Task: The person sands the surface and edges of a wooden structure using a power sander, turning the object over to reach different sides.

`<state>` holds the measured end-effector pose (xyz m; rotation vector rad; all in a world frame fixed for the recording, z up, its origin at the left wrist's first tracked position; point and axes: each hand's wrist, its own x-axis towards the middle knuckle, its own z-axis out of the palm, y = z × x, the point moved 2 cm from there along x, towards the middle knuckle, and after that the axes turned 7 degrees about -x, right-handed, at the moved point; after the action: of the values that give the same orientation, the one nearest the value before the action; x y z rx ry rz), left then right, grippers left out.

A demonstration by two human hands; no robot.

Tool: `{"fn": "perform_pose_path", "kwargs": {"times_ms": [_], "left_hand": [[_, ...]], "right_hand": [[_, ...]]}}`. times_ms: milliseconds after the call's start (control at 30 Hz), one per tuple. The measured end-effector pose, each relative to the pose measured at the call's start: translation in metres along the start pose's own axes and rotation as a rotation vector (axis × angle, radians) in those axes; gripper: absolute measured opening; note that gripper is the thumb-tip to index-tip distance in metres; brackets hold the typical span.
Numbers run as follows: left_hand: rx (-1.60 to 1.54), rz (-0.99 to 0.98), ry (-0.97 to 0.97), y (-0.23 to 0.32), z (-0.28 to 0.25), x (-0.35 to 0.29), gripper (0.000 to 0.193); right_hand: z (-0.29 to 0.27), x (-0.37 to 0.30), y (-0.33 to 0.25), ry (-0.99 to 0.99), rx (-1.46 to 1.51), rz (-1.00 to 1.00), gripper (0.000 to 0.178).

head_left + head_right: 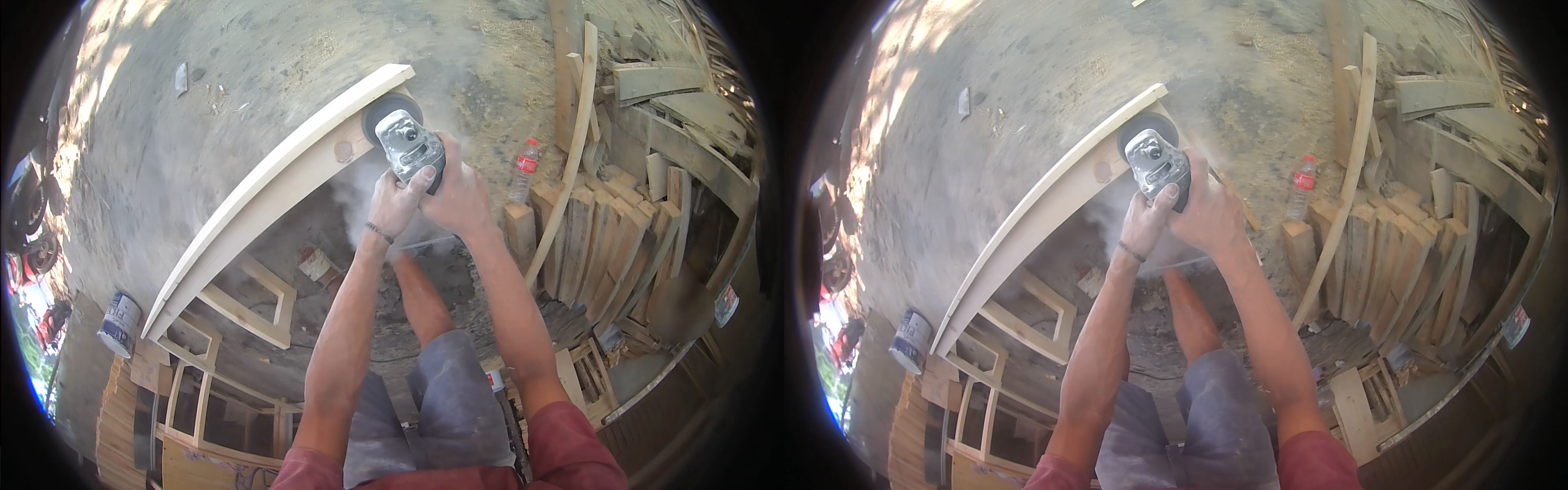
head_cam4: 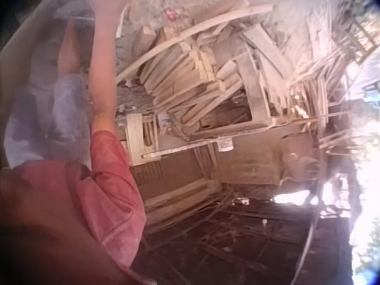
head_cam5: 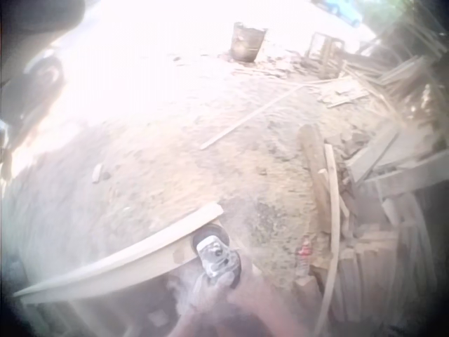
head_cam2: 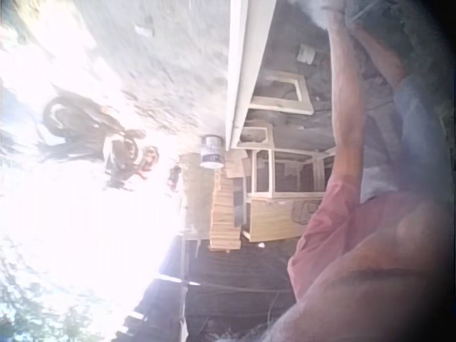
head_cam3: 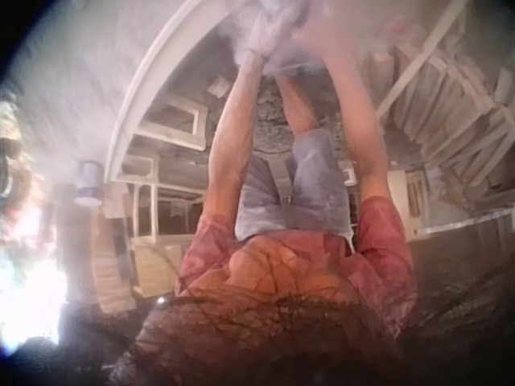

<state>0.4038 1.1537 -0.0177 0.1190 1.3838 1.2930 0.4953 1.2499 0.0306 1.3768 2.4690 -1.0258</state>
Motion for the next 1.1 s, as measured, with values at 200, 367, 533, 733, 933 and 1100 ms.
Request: {"fn": "perform_pose_path", "kwargs": {"times_ms": [200,367,533,733,933,1100], "left_hand": [[0.050,-0.094,-0.058,0.014,0.016,0.015,0.066],[0.026,-0.080,0.029,-0.003,0.003,0.006,0.066],[-0.031,-0.063,0.015,-0.004,-0.003,0.002,0.064],[0.141,-0.155,-0.167,0.022,0.011,0.016,0.062],[0.109,-0.132,-0.115,0.013,0.002,0.011,0.064],[0.012,-0.094,-0.042,0.000,-0.009,-0.004,0.060]], "right_hand": [[-0.015,0.006,0.007,0.037,0.080,0.087,0.072],[-0.014,0.008,-0.001,-0.085,-0.059,0.046,0.079],[-0.008,0.003,-0.003,-0.096,-0.018,0.077,0.083],[-0.009,0.002,0.012,0.090,0.047,0.090,0.084],[-0.010,0.000,-0.004,-0.011,0.042,0.147,0.079],[0.000,-0.007,-0.004,-0.115,-0.022,0.136,0.077]]}}
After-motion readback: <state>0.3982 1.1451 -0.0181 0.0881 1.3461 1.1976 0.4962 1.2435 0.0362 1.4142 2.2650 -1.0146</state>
